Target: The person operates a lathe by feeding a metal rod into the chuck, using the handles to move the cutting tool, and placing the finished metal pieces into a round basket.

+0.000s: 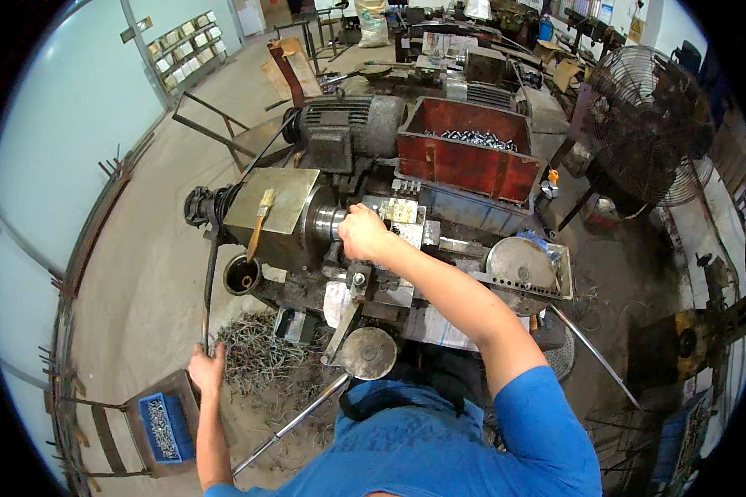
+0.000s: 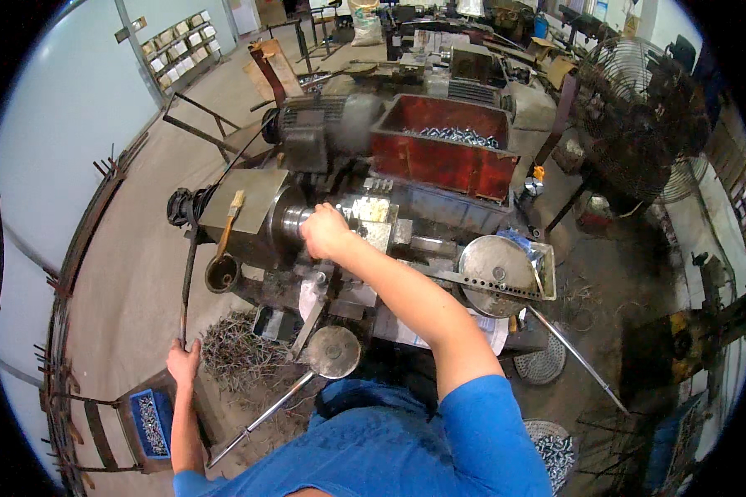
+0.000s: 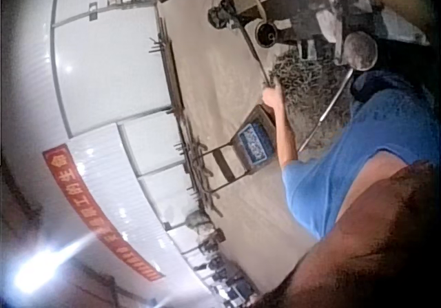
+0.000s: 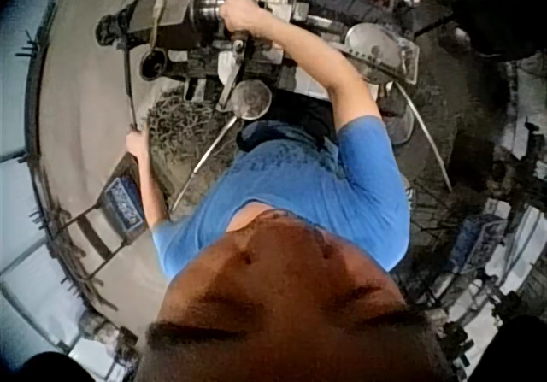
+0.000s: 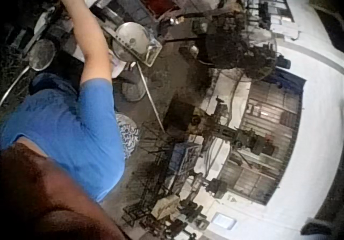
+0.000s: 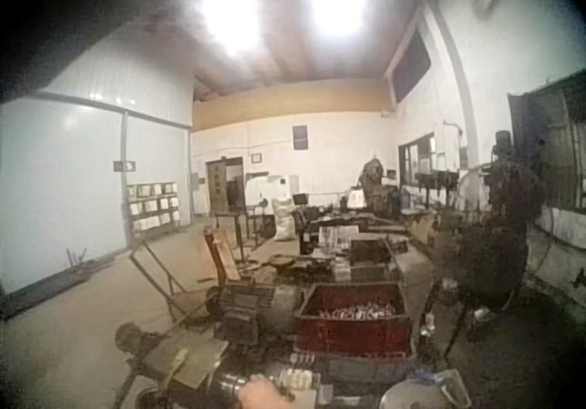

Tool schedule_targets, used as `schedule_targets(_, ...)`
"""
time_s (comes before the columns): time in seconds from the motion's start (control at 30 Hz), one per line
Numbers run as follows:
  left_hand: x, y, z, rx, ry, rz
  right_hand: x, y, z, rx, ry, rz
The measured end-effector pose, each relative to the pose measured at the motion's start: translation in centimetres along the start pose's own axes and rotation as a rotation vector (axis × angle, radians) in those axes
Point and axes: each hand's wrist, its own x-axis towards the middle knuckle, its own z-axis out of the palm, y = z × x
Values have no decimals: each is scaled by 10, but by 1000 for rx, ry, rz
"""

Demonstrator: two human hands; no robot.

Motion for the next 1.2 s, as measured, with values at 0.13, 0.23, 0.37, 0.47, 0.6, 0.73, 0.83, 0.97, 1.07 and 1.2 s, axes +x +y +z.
schedule_targets(0.13,33,-32,2,-141,-225,121,-15,-3,-16,-85,93,-45)
schedule_targets(0.23,51,-58,20,-383,-236,144,-42,12,-49,-11,414,-154)
schedule_targets(0.37,55,-16,7,-696,-437,20,-75,104,-86,-31,531,80)
schedule_targets(0.47,61,-10,18,-699,-420,67,-107,135,-111,-164,711,332)
schedule_targets(0.6,71,-32,42,-889,-494,84,-180,134,-116,50,750,264)
schedule_targets(0.73,76,-65,24,-867,-653,10,-283,120,-88,93,605,478)
schedule_targets(0.83,93,-89,38,-953,-730,1,-398,110,-50,194,470,860)
schedule_targets(0.97,122,-97,53,-979,-842,-44,-552,53,47,223,224,1392)
schedule_targets(1.07,110,-72,55,-976,-856,-126,-621,-8,135,223,-240,1628)
schedule_targets(1.2,88,-46,42,-989,-822,-105,-642,-46,210,325,-357,1913)
